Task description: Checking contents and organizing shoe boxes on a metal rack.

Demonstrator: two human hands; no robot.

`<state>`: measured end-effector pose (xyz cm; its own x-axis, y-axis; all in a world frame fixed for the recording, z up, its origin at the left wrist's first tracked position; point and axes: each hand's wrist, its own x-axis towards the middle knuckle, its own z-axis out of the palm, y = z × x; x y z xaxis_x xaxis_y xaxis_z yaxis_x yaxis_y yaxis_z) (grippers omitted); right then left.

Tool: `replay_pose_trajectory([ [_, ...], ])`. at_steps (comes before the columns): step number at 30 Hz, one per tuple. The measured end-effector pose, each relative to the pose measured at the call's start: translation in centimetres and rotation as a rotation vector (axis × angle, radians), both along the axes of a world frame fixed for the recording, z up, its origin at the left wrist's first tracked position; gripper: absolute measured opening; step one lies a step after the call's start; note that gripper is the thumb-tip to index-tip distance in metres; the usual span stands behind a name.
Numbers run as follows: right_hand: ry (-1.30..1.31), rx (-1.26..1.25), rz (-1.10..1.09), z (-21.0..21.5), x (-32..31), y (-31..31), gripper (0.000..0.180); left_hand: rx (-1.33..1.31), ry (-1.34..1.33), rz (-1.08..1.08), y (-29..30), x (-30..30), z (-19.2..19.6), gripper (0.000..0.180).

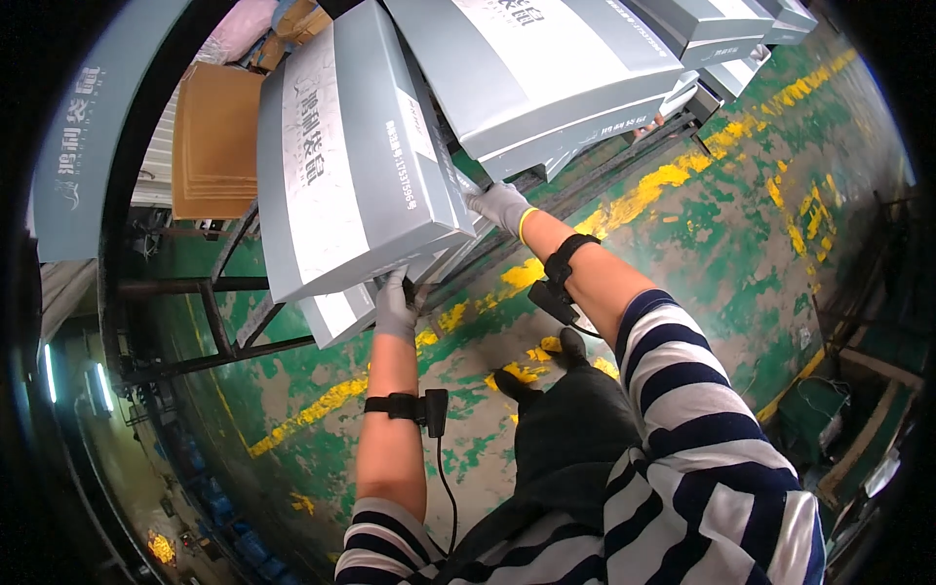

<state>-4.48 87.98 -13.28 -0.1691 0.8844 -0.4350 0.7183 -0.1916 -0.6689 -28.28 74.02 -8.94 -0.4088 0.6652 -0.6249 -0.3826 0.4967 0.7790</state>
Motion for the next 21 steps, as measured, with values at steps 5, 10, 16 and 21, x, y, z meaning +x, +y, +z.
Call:
replay_pose_trajectory([
  [5,0.077,0.107,0.174,-8.7,2.2,1.6,0.071,0.057,-0.17,-0.013,-0.1,1.6,-0.9,0.03],
  [10,-0.255,0.604,0.471,-8.3,5.2,-0.1,0.056,0.064,-0.052,0.128,1.2,5.7,-1.2,0.039],
  [16,-0.202,0.56,0.784,8.1,-5.3,-9.4,0.052,0.485,0.223,0.28,-0.5,1.3,-2.8,0.06],
  [21,-0.394,0.736,0.774,2.6,-1.3,-4.4,0.048,0.462,-0.086,0.33,0.7,5.9,-2.0,0.055],
])
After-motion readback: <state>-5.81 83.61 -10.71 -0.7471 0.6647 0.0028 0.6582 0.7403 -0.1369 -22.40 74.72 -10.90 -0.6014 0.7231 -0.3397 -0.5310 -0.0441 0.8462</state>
